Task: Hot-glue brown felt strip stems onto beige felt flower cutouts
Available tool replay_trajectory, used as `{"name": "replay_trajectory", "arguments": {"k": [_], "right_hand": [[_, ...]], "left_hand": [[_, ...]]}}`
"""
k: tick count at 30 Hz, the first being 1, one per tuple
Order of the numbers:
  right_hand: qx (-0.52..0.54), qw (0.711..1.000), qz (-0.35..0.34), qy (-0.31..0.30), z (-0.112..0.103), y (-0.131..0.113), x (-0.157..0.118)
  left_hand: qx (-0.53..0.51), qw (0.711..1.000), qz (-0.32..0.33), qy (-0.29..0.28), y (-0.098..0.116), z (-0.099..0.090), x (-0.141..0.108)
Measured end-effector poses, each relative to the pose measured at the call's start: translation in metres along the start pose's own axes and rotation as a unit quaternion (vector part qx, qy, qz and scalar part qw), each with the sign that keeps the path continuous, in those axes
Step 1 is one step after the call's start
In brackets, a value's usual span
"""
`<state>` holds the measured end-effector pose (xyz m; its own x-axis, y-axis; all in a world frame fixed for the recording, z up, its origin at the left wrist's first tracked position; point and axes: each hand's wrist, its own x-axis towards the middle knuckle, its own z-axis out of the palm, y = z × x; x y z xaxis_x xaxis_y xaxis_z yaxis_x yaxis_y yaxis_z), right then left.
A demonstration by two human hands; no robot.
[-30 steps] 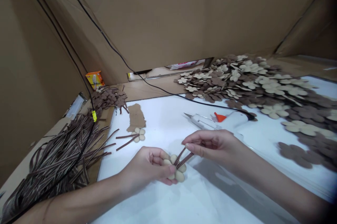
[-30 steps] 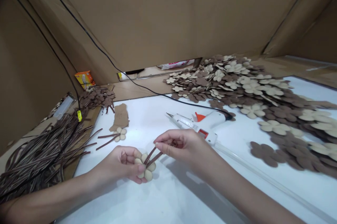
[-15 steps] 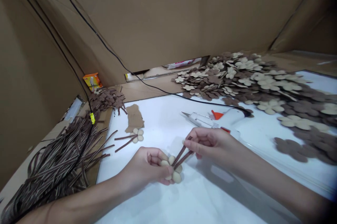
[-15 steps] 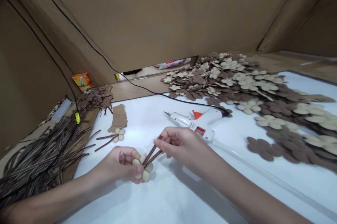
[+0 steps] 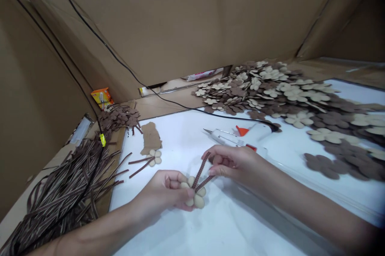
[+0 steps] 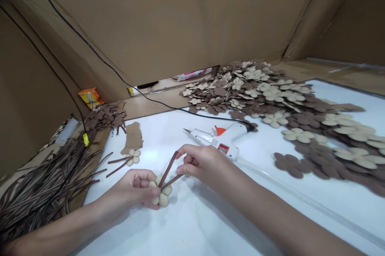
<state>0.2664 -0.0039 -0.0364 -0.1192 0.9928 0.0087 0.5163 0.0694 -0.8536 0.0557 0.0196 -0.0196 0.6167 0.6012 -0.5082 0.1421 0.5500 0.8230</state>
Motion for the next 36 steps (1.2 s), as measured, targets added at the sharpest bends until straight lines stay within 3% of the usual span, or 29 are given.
{"name": "replay_trajectory", "arguments": {"k": [7, 11, 15, 25, 30, 36], "right_hand": [[-0.083, 0.996, 0.004, 0.029, -0.001, -0.011, -0.006], [0.065, 0.997, 0.048, 0.003, 0.001, -0.021, -0.009], [0.206, 0.973, 0.092, -0.051, 0.009, -0.022, -0.009], [0.228, 0.966, 0.068, -0.100, 0.015, -0.030, -0.016], [0.204, 0.974, 0.059, -0.080, 0.020, -0.027, -0.014], [0.263, 0.958, 0.093, -0.069, 0.021, -0.023, -0.009]], "left_hand": [[0.015, 1.000, -0.006, -0.008, 0.001, -0.002, 0.000], [0.019, 1.000, -0.012, 0.000, 0.001, -0.002, 0.001], [0.021, 0.999, 0.004, -0.028, -0.002, -0.004, 0.001], [0.025, 0.999, 0.010, -0.022, -0.006, -0.007, 0.003], [0.037, 0.999, 0.020, -0.032, -0.007, -0.007, 0.003], [0.048, 0.998, 0.018, -0.038, -0.005, -0.005, 0.002]]}}
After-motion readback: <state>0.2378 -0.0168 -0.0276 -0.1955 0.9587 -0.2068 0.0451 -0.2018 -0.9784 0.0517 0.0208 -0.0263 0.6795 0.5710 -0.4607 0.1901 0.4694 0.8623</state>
